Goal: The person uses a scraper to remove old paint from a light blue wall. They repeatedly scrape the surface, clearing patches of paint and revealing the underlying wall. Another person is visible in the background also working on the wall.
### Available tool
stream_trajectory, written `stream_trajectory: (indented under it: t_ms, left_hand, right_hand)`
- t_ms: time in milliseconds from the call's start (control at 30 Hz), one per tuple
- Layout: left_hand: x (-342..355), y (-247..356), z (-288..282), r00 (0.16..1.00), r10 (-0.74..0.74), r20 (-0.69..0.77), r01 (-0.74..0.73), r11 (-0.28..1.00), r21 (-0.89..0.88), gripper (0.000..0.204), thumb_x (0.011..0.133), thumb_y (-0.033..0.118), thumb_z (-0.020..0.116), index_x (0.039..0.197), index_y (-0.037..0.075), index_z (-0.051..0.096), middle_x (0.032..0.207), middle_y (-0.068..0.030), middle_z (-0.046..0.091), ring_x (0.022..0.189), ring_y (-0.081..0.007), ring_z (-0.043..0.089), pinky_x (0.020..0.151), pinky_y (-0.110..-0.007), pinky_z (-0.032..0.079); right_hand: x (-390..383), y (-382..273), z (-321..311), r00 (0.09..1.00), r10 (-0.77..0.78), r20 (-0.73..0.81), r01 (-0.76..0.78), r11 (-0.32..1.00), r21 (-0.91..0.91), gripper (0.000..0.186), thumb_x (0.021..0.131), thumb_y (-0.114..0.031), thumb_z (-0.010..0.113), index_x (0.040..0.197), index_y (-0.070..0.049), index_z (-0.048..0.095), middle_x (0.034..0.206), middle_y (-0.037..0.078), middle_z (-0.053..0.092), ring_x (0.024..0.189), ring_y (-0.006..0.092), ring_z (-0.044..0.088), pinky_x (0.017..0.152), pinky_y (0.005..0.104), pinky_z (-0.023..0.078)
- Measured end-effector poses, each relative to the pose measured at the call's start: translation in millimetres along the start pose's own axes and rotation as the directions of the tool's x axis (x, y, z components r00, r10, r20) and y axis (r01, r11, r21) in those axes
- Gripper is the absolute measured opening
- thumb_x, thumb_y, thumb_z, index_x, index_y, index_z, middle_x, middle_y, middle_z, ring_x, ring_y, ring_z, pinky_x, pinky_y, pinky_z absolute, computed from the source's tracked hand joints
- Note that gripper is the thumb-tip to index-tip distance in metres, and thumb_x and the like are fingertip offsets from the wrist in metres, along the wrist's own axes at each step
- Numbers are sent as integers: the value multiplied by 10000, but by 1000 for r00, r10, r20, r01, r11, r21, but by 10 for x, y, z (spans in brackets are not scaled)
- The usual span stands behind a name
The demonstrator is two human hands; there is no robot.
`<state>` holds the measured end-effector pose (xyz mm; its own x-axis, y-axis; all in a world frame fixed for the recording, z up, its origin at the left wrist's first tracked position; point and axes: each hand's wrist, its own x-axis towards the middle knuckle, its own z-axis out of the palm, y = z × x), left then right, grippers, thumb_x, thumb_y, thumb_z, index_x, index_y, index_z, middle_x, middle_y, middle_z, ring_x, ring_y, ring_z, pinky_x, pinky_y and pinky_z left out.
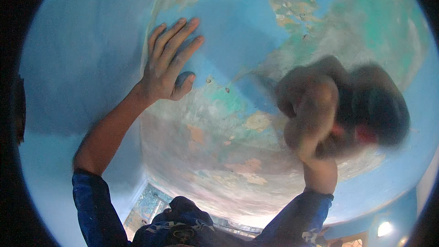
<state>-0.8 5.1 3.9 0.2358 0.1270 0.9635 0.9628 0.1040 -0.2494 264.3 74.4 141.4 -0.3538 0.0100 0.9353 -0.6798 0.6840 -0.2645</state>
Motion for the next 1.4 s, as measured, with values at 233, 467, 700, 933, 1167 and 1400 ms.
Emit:
stream_trajectory:
  t_ms: [233, 467, 700, 933, 1167, 1400]
  left_hand:
    - [-18, -3, -18, 1000, -13, -5, 13, 1000, 2, 532, 959, 337, 430, 1445, 125, 457, 1540, -125, 392, 1425, -287, 342, 1178, -530, 190]
    - [-10, 6, -5, 1000, -14, 11, 14, 1000, -2, 545, 951, 347, 450, 1453, 132, 449, 1545, -123, 385, 1426, -292, 340, 1183, -524, 188]
    - [-17, -21, -5, 1000, -4, -6, 4, 1000, -10, 559, 928, 301, 479, 1455, 121, 444, 1552, -128, 376, 1424, -292, 343, 1177, -529, 195]
    - [-29, -32, -31, 1000, -12, 4, 12, 1000, 3, 548, 936, 306, 468, 1447, 110, 455, 1533, -138, 401, 1415, -297, 359, 1169, -539, 199]
    - [-33, -42, 13, 1000, -3, 1, 3, 1000, 4, 550, 940, 336, 475, 1443, 116, 459, 1529, -139, 406, 1414, -295, 362, 1173, -533, 198]
    - [-14, -117, -42, 1000, -14, 12, 14, 1000, 10, 538, 958, 357, 425, 1426, 98, 481, 1526, -153, 409, 1421, -302, 351, 1173, -522, 184]
  right_hand:
    - [29, -151, 178, 997, -65, 47, 74, 970, -231, 387, 1004, -483, 454, 843, -131, 458, 612, 3, 391, 423, 103, 331, 399, 269, 297]
    - [-178, 186, -219, 994, -88, -58, 59, 921, -386, 428, 1003, -471, 468, 758, -132, 378, 629, 9, 396, 448, 97, 375, 425, 260, 328]
    - [21, -81, 149, 972, -107, 207, 175, 922, -345, 327, 1025, -390, 485, 851, -123, 411, 620, 8, 404, 413, 95, 357, 376, 271, 309]
    - [15, -10, 183, 983, -114, 143, 151, 948, -281, 261, 1025, -372, 507, 908, -144, 454, 610, 0, 432, 413, 97, 358, 401, 282, 342]
    - [-71, 14, 227, 994, -103, 46, 112, 936, -334, 373, 995, -385, 558, 817, -113, 374, 566, 6, 394, 414, 101, 350, 386, 295, 317]
    - [59, 54, 305, 983, -100, 155, 141, 948, -285, 355, 1004, -348, 566, 804, -128, 373, 559, -15, 347, 413, 92, 364, 365, 278, 284]
